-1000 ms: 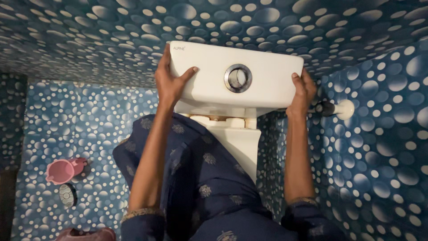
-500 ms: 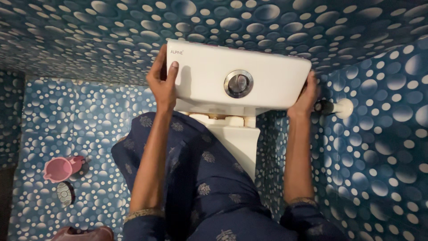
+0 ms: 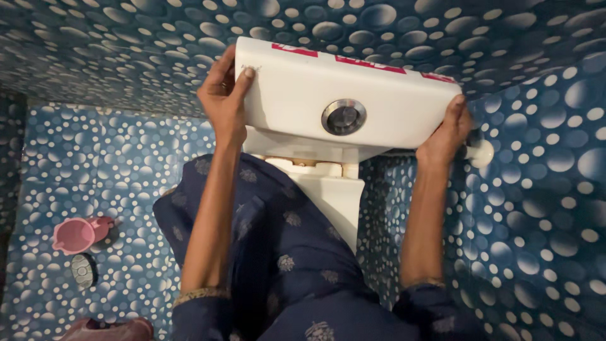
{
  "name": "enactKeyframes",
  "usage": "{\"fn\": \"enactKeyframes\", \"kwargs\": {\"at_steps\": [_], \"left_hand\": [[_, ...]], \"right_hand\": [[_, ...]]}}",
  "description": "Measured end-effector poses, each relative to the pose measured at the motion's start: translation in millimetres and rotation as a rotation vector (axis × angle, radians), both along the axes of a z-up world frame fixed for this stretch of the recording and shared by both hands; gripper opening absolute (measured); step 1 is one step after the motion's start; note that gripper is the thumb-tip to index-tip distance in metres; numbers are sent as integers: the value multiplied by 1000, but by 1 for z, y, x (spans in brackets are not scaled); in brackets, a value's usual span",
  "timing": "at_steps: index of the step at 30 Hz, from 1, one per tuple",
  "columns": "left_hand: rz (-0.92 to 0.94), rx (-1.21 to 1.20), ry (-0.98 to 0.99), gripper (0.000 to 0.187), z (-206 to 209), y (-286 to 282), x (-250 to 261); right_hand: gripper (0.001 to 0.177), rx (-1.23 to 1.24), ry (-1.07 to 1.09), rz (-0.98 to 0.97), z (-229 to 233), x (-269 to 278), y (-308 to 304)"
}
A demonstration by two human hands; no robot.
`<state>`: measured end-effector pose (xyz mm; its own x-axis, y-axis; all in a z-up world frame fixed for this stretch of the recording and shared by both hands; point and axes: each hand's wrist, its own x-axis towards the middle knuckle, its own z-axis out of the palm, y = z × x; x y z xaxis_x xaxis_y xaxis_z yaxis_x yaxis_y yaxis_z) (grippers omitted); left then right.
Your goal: The person removes the lid of a toilet tank, takes out the internal flush valve components, and then shows the components to the camera.
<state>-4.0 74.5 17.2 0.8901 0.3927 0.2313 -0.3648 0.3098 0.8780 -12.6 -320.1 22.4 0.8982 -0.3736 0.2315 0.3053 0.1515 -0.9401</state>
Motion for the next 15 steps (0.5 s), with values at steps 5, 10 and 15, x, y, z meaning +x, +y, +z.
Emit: {"fn": "enactKeyframes", "kwargs": {"at_steps": [5, 10, 15], "left_hand": [[58, -27, 16, 41, -7, 3, 4], [84, 21, -1, 39, -21, 10, 2], [63, 22, -41, 42, -21, 11, -6]], "right_hand": [[52, 37, -69, -19, -2, 2, 4], [49, 76, -132, -9, -21, 0, 7], [44, 155, -154, 5, -32, -8, 11]]}}
